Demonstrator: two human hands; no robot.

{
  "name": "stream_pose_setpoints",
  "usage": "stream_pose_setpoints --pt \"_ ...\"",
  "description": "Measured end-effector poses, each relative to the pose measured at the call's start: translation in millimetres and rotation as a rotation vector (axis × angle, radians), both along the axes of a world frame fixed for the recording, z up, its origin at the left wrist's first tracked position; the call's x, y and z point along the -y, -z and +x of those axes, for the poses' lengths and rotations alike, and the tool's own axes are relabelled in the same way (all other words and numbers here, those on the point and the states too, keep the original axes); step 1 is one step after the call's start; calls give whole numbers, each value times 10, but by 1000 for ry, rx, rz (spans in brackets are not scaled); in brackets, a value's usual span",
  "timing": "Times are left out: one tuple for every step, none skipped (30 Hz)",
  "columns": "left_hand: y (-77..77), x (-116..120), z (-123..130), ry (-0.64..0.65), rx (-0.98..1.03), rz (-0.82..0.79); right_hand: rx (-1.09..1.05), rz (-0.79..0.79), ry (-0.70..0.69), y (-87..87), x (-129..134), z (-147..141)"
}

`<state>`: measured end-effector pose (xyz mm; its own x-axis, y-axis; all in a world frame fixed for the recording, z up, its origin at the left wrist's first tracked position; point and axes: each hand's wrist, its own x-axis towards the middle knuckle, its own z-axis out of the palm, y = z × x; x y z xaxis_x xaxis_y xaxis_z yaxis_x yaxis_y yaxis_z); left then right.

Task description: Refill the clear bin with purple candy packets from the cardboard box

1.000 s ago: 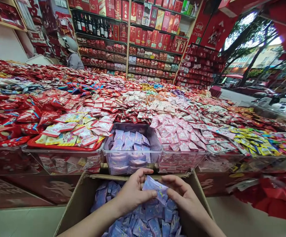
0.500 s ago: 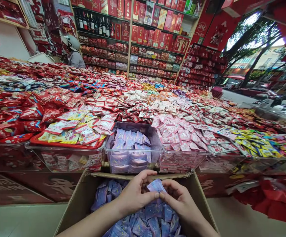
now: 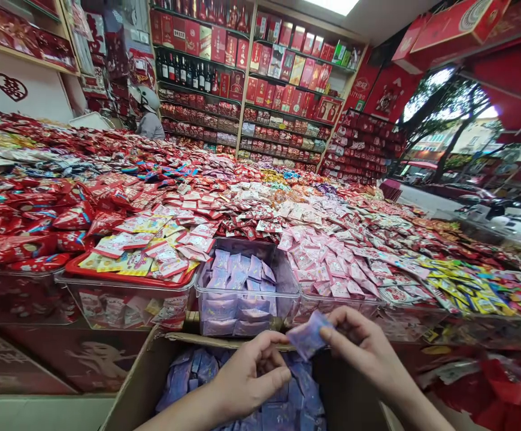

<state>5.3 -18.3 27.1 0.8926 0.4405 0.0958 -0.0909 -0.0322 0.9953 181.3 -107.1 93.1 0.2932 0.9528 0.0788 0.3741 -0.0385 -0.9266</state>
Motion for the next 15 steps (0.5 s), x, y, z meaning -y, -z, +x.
stream_pose_setpoints --pt "0 -12 1 -5 -11 -9 -29 14 24 -75 -31 29" --pt "2 -25 3 -8 -16 -24 -52 19 38 -136 -61 46" --pt "6 -37 6 -10 -13 -45 -71 15 42 -180 -88 52" --pt "10 -49 9 -11 -3 -73 -87 7 38 -209 -111 47" --pt "15 -59 11 -12 8 -102 -98 -3 30 -225 -130 33" --pt "21 -67 13 -13 17 -127 -105 -11 25 -231 -144 15" --pt "28 -74 14 -17 21 -144 -104 -15 20 -233 -156 -4" --pt "37 -77 13 -21 20 -149 -93 -11 16 -237 -168 -19" --pt "48 -79 10 -26 9 -142 -70 7 15 -246 -183 -26" --pt "60 -78 7 -26 -10 -120 -38 36 17 -265 -206 -24" --pt "72 -76 2 -30 -33 -82 0 70 21 -293 -238 -11" --pt "82 -72 -2 -35 -57 -34 41 102 24 -330 -282 12" --pt "89 -68 -6 -40 -81 19 82 128 25 -374 -338 43" --pt "91 -65 -9 -47 -102 69 113 146 22 -421 -405 79" --pt "89 -62 -11 -57 -118 109 141 150 8 -467 -481 116"
